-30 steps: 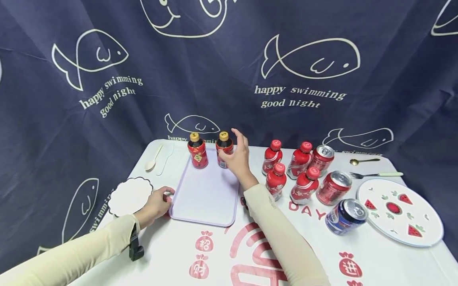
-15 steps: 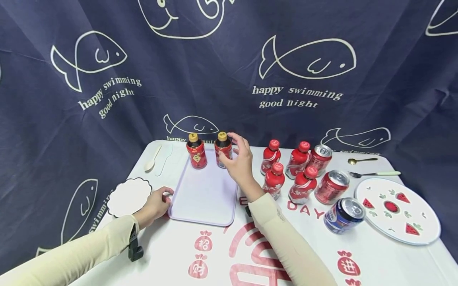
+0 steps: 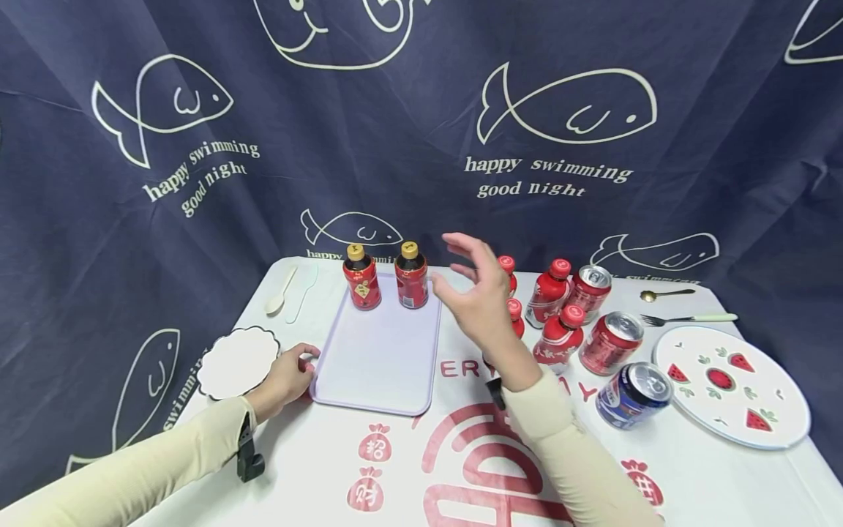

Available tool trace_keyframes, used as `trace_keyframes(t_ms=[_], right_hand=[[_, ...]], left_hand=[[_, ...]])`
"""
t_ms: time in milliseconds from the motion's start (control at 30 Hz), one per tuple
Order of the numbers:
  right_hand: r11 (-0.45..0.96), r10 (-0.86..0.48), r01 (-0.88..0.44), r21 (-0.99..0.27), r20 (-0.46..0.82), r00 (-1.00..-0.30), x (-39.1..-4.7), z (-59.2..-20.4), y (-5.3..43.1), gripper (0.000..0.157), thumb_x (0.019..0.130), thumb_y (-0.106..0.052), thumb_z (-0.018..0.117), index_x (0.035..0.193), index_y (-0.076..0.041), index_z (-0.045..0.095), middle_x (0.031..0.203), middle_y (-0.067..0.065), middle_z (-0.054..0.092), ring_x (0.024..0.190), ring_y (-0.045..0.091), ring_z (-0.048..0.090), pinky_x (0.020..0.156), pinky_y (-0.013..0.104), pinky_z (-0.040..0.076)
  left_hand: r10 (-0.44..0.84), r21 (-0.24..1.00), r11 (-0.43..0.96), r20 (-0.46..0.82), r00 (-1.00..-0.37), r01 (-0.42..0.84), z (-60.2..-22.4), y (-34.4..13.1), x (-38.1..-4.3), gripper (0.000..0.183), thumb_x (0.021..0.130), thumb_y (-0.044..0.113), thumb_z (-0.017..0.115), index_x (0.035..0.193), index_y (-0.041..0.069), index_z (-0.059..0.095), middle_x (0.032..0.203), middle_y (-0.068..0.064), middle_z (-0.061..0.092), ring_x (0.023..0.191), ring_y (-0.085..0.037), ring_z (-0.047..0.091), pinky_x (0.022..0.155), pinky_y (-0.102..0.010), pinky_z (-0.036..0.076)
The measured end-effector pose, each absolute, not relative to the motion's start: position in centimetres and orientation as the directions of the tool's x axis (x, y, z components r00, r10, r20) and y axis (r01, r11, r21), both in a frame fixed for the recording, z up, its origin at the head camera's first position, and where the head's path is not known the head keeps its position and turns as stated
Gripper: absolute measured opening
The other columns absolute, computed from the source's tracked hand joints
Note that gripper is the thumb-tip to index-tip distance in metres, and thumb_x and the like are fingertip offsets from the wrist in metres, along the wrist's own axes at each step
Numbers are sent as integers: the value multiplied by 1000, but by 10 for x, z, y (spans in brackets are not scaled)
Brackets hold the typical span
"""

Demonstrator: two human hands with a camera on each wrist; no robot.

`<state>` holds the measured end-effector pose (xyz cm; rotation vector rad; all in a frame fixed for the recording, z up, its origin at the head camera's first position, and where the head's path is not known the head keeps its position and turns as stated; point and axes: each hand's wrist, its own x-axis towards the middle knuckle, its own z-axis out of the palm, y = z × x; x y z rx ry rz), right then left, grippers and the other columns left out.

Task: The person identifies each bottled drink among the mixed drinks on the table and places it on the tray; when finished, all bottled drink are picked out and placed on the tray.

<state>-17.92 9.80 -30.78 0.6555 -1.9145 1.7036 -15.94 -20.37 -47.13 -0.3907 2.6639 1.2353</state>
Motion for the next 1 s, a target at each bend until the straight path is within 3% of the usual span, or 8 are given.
trace_keyframes(t_ms=[167,300,433,500,700,1000], right_hand=[[215,-9,-656,-723,670,-742,-166,-300,128,50,70,15,64,118,10,50,115,16,57,105,13,56,88,29,52],[355,26,-566,-744,613,-790,-160,-317,153,50,73,9,66,120,2,53,116,14,58,97,3,59,86,21,51],[498,61,-449,-742,546,-835,-160,-348,172,51,73,-1,70,122,-8,54,115,8,59,92,10,63,83,15,51],[565,75,-402,-721,529,-845,-160,-361,176,54,73,-6,71,123,-10,53,115,7,59,93,19,64,83,18,52],[640,36,-326,-696,451,-892,-158,-385,177,66,73,-10,70,131,-2,39,126,18,47,113,36,49,93,52,43],[640,80,-228,-734,359,-930,-161,-410,174,81,71,-9,71,137,-2,24,131,23,40,121,40,41,99,57,37]], left_hand=[[-167,717,617,-284,-944,-325,-469,-205,-160,38,79,-8,48,114,5,50,77,-7,49,54,-16,53,41,-27,51],[-167,715,617,-289,-943,-328,-469,-205,-160,38,79,-8,48,114,5,50,77,-8,49,54,-16,53,41,-27,52],[-167,714,621,-283,-944,-324,-469,-205,-160,37,79,-8,48,114,5,50,77,-7,49,53,-15,53,41,-26,51],[-165,716,620,-280,-946,-321,-469,-204,-161,37,78,-8,49,113,5,51,76,-7,48,53,-15,52,41,-27,51],[-172,717,614,-286,-943,-329,-469,-203,-160,37,78,-8,49,113,5,50,76,-7,48,52,-16,53,41,-28,52],[-172,725,609,-277,-945,-323,-470,-201,-159,39,77,-9,49,113,5,51,75,-7,48,52,-15,52,40,-28,52]])
